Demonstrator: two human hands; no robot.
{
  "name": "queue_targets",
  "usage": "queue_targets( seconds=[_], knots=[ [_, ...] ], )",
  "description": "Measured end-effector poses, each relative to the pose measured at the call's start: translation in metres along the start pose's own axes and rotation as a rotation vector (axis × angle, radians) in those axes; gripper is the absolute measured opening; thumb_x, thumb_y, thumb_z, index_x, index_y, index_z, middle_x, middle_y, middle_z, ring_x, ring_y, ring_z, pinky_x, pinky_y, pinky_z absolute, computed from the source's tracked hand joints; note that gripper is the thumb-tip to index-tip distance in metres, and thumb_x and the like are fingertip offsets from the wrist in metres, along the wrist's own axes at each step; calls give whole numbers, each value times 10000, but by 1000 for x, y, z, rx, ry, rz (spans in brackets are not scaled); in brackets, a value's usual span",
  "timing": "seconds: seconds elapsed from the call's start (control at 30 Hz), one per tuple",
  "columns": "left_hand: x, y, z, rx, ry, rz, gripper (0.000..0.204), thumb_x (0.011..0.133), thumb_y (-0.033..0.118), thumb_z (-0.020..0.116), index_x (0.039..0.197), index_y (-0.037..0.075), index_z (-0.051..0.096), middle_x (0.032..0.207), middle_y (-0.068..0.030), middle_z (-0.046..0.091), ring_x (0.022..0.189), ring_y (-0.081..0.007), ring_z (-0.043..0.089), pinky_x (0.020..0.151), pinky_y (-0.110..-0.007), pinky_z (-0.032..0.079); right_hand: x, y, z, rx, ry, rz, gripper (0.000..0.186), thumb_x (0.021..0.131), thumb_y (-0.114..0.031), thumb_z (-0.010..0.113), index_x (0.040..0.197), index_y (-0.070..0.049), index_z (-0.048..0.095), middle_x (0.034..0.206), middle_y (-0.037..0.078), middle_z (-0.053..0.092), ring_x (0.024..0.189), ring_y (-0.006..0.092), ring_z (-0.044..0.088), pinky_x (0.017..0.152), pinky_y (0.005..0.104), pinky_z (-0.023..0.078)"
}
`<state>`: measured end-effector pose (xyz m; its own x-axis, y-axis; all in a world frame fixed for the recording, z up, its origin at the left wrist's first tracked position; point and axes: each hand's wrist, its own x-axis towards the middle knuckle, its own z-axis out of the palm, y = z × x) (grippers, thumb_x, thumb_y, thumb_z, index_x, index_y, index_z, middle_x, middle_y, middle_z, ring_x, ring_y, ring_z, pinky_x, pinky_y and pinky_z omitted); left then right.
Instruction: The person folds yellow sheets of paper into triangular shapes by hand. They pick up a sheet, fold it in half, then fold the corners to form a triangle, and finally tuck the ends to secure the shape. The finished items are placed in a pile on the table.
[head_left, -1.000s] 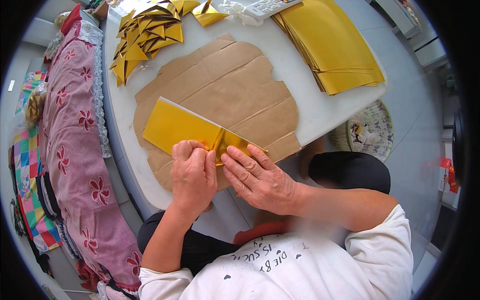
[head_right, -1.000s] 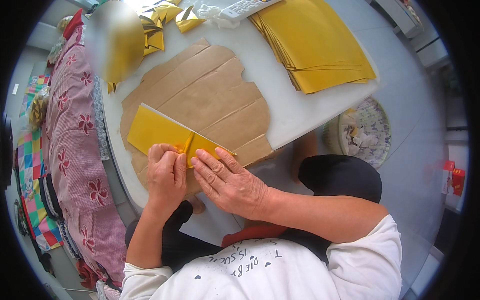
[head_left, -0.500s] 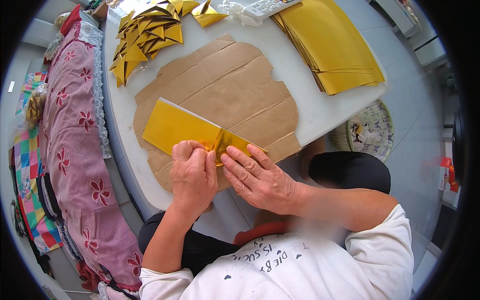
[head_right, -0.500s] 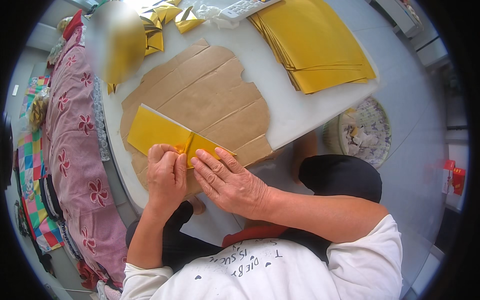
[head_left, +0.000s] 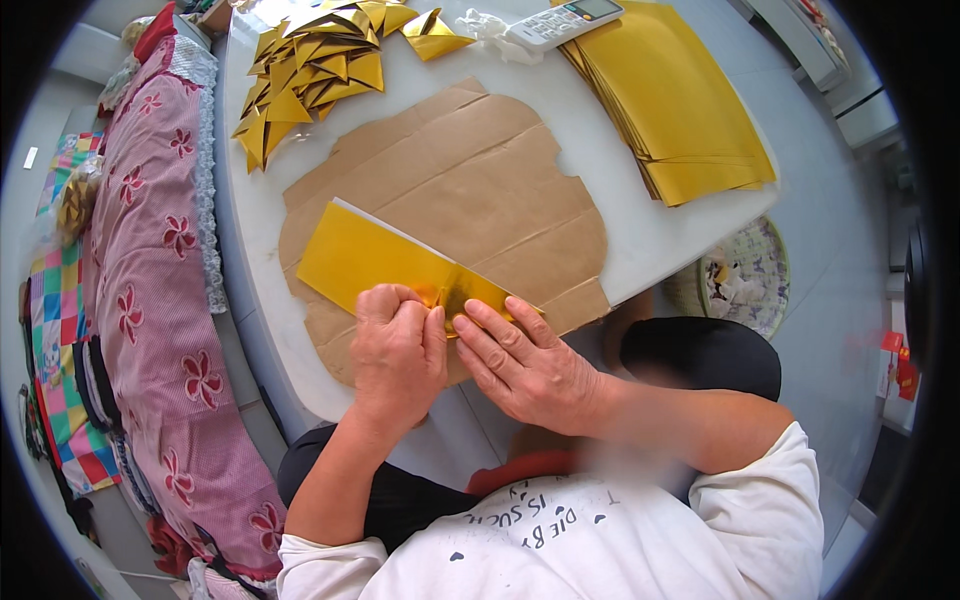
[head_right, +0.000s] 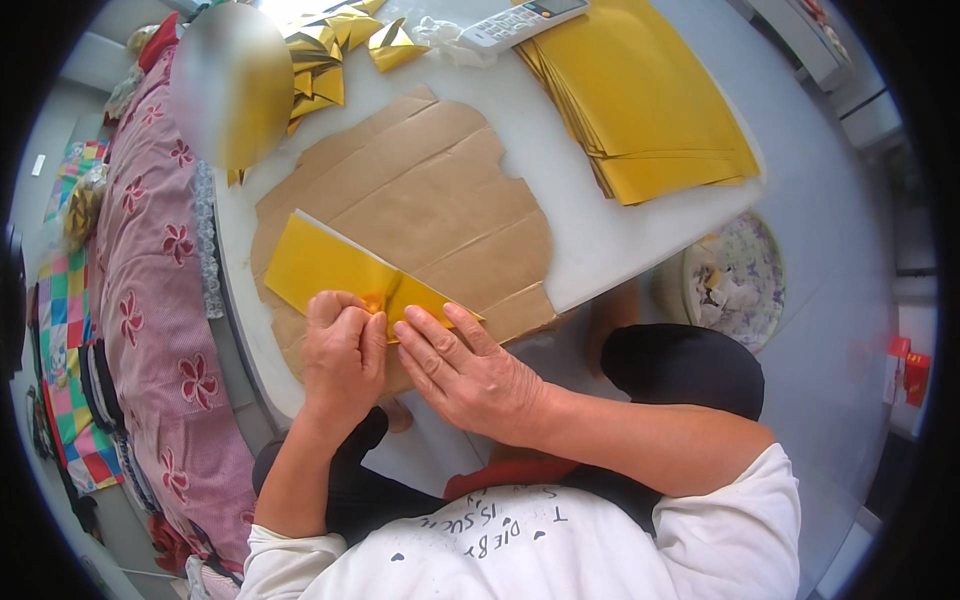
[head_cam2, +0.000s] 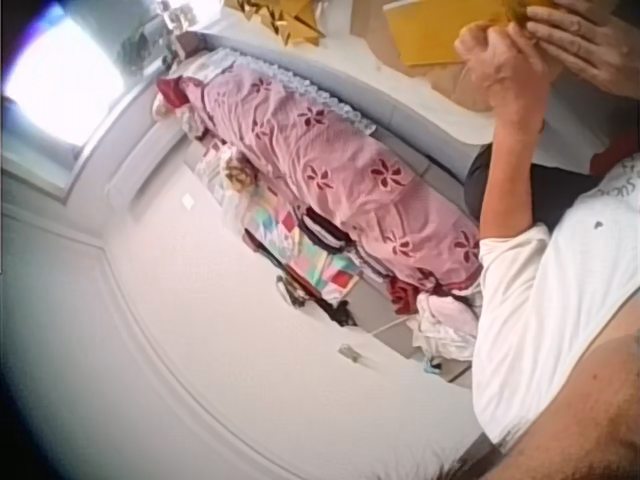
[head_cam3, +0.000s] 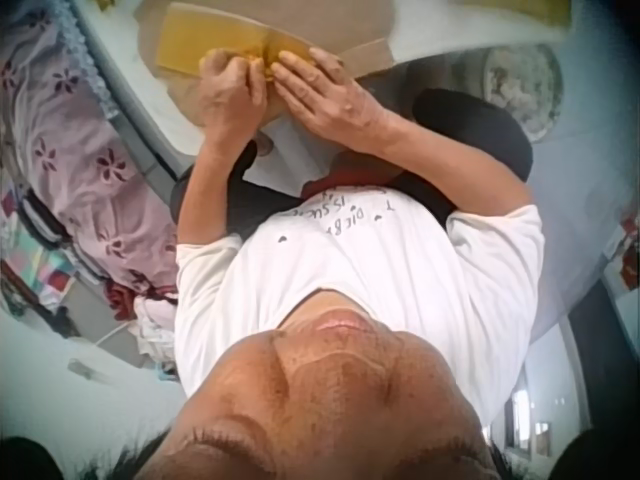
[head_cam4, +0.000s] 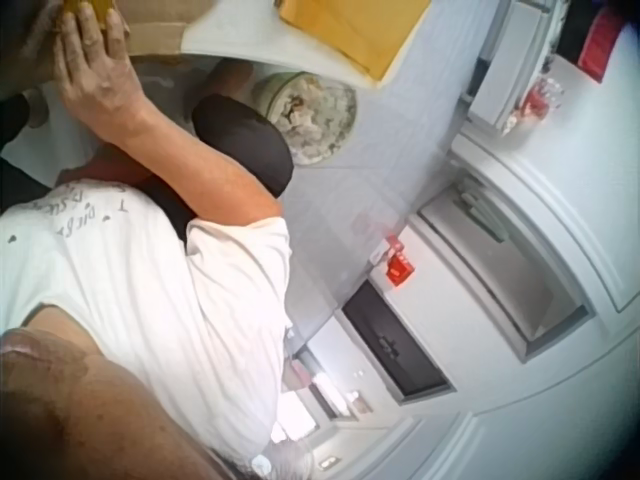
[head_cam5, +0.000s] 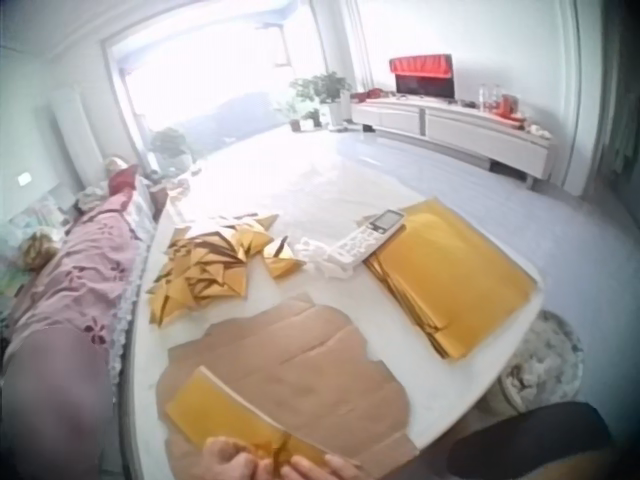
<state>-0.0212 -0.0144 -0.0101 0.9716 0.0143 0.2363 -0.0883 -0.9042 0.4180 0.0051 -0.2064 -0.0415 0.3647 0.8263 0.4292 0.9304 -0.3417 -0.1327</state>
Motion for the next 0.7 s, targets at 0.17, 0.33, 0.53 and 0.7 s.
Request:
queue_targets(
  seconds=[0.17,0.33,0.53,0.7],
  knots=[
    [2,3,0,-3,29,17,140,860,27,660,763,1,563,918,-144,556,869,-315,552,721,-390,475,1,0,-2,7,-19,1,367,879,-106,590,1220,15,654,1338,189,602,1335,341,505,1141,530,333],
    [4,3,0,18,29,35,141,851,22,657,754,1,556,915,-144,555,872,-316,549,719,-391,477,1,0,-2,4,-27,-4,370,885,-106,590,1230,16,649,1336,190,603,1336,344,504,1140,536,331],
    [2,2,-1,30,-17,22,97,833,69,661,800,5,595,948,-127,558,924,-314,528,762,-404,483,1,0,-3,-4,-41,-6,356,902,-100,596,1236,13,646,1335,189,605,1336,339,506,1139,537,332],
    [2,1,0,60,-18,32,95,824,69,665,810,1,599,948,-129,558,919,-314,528,769,-400,481,1,0,-2,-9,-30,-13,349,907,-95,607,1236,12,646,1328,188,610,1329,333,516,1136,535,338]
  ],
)
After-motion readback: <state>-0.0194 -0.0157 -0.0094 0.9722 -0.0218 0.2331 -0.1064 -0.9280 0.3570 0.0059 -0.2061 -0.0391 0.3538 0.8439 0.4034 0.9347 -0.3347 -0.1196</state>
